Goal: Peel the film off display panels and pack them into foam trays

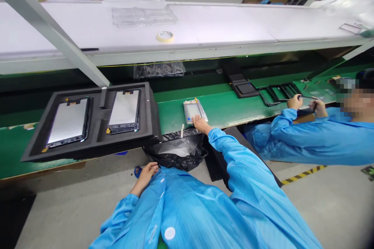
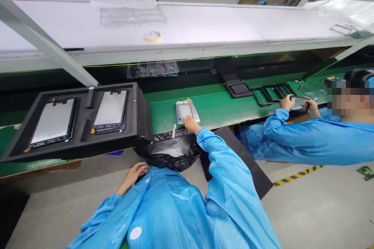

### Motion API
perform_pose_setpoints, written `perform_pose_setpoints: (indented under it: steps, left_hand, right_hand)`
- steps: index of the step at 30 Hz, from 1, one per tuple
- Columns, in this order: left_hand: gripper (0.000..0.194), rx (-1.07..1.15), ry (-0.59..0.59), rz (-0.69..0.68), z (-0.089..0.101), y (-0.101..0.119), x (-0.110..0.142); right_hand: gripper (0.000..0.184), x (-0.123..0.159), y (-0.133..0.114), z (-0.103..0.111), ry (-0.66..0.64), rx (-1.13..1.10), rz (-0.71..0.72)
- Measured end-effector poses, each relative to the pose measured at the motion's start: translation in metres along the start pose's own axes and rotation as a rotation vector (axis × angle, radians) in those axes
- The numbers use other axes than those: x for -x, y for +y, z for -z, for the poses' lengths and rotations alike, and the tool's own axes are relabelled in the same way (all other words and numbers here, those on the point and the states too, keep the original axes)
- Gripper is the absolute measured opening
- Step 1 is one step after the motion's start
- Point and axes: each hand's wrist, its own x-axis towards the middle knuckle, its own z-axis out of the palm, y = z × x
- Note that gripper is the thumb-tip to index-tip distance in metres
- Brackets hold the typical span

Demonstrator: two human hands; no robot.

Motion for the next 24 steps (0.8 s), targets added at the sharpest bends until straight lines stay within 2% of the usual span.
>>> perform_pose_setpoints:
  steps: [7, 10, 14, 17, 20, 22, 24]
  left_hand:
    - [0.04, -0.008, -0.142, -0.066, -0.036, 0.034, -0.017]
    - [0.035, -0.023, -0.191, -0.082, -0.054, 0.048, -0.026]
    - [0.033, -0.032, -0.262, -0.087, -0.073, 0.059, -0.035]
    - [0.031, -0.031, -0.288, -0.085, -0.085, 0.066, -0.044]
    - [0.032, -0.032, -0.305, -0.078, -0.099, 0.072, -0.05]
    - [0.033, -0.031, -0.318, -0.07, -0.107, 0.072, -0.051]
    - [0.034, -0.031, -0.328, -0.055, -0.111, 0.069, -0.048]
  right_hand:
    - [0.054, 0.002, 0.002, 0.023, 0.069, 0.06, 0.013]
    - [0.049, 0.007, 0.007, 0.03, 0.037, 0.074, -0.003]
    - [0.042, 0.019, 0.02, 0.031, -0.027, 0.075, -0.012]
    - [0.043, 0.021, 0.025, 0.027, -0.026, 0.08, -0.043]
    - [0.057, 0.009, 0.007, 0.015, 0.001, 0.031, -0.135]
    - [0.071, -0.005, -0.016, 0.003, -0.011, -0.037, -0.251]
    - [0.074, -0.018, -0.041, -0.01, -0.032, -0.078, -0.377]
